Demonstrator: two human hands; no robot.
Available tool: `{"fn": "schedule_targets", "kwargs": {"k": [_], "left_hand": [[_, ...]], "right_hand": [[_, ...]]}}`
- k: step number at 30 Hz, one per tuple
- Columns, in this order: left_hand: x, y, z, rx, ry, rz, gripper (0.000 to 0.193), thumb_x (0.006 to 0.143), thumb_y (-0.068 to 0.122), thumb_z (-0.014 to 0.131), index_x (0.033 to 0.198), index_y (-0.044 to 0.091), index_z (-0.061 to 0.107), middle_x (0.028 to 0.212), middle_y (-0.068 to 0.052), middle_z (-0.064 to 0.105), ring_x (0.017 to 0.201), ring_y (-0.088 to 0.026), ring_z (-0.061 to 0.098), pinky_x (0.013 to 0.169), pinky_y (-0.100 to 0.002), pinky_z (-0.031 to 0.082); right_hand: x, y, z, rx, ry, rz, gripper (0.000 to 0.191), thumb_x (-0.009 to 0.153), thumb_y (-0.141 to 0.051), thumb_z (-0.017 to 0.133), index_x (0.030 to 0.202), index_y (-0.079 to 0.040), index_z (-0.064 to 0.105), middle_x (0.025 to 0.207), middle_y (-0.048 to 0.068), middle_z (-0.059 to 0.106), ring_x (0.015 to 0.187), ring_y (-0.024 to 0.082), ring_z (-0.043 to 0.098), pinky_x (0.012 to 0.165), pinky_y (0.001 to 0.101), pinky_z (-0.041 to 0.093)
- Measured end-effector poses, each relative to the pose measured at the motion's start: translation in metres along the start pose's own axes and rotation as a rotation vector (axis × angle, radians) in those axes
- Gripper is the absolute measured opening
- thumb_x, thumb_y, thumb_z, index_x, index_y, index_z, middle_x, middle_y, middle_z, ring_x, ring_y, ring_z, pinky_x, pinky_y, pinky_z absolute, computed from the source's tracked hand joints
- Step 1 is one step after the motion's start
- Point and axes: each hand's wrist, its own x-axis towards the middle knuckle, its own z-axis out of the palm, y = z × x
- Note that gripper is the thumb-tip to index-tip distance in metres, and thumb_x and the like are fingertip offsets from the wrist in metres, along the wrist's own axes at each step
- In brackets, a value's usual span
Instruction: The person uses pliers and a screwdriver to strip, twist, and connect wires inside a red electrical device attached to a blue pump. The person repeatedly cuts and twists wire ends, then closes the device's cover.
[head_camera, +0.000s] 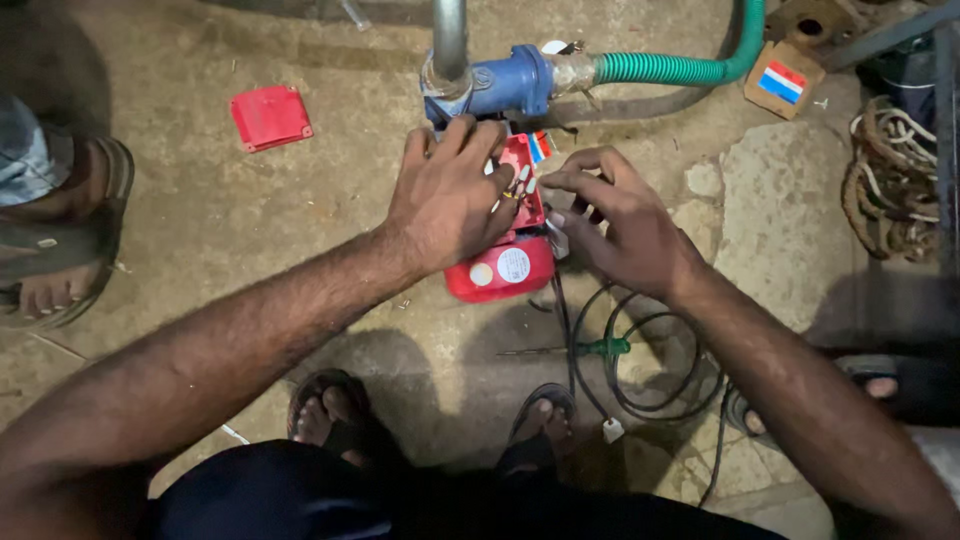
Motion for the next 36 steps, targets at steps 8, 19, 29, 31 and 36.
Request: {"fn": "schedule_targets", "kwargs": {"k": [8, 19, 29, 31, 36], "left_hand": [[-0.008, -0.005, 0.013, 0.023, 0.053, 0.023, 0.059, 0.082, 0.036, 0.07, 0.136, 0.011, 0.063, 0.126, -0.01, 0.057, 0.121, -0.031, 0.05, 0.088, -0.055, 0.04], [-0.007, 0.007, -0.017, -0.004, 0.005, 0.032, 0.045, 0.089, 0.04, 0.065, 0.133, 0.027, 0.065, 0.122, -0.003, 0.061, 0.127, -0.026, 0.052, 0.091, -0.053, 0.039], [-0.006, -0.007, -0.015, -0.142, 0.045, -0.014, 0.026, 0.096, 0.034, 0.066, 0.115, 0.017, 0.067, 0.118, 0.001, 0.064, 0.126, -0.024, 0.052, 0.089, -0.052, 0.034], [-0.006, -0.006, -0.012, -0.144, 0.0, -0.036, 0.023, 0.094, 0.03, 0.066, 0.114, 0.02, 0.069, 0.117, 0.002, 0.064, 0.126, -0.024, 0.051, 0.089, -0.052, 0.034], [-0.002, -0.006, -0.001, -0.168, -0.031, -0.04, 0.028, 0.092, 0.024, 0.063, 0.119, 0.025, 0.071, 0.124, 0.002, 0.063, 0.129, -0.026, 0.05, 0.092, -0.051, 0.035]], "right_hand": [[-0.003, 0.003, 0.012, -0.046, -0.046, 0.046, 0.045, 0.093, -0.018, 0.068, 0.137, -0.012, 0.061, 0.12, 0.016, 0.06, 0.102, 0.034, 0.067, 0.084, 0.0414, 0.055], [0.003, -0.001, 0.02, -0.013, 0.106, -0.006, 0.03, 0.09, -0.024, 0.062, 0.115, -0.008, 0.064, 0.103, 0.014, 0.066, 0.095, 0.036, 0.068, 0.078, 0.0415, 0.055], [0.008, -0.02, 0.02, -0.054, 0.102, 0.034, 0.022, 0.087, -0.019, 0.065, 0.105, -0.008, 0.069, 0.102, 0.01, 0.069, 0.091, 0.031, 0.072, 0.074, 0.0393, 0.057], [0.01, -0.022, 0.02, -0.104, 0.07, 0.059, 0.027, 0.087, -0.021, 0.067, 0.112, -0.01, 0.07, 0.103, 0.011, 0.068, 0.092, 0.032, 0.071, 0.075, 0.0401, 0.057], [0.018, -0.022, 0.022, -0.2, 0.006, 0.081, 0.032, 0.083, -0.02, 0.067, 0.114, -0.014, 0.07, 0.11, 0.009, 0.067, 0.094, 0.034, 0.07, 0.075, 0.0428, 0.058]]}}
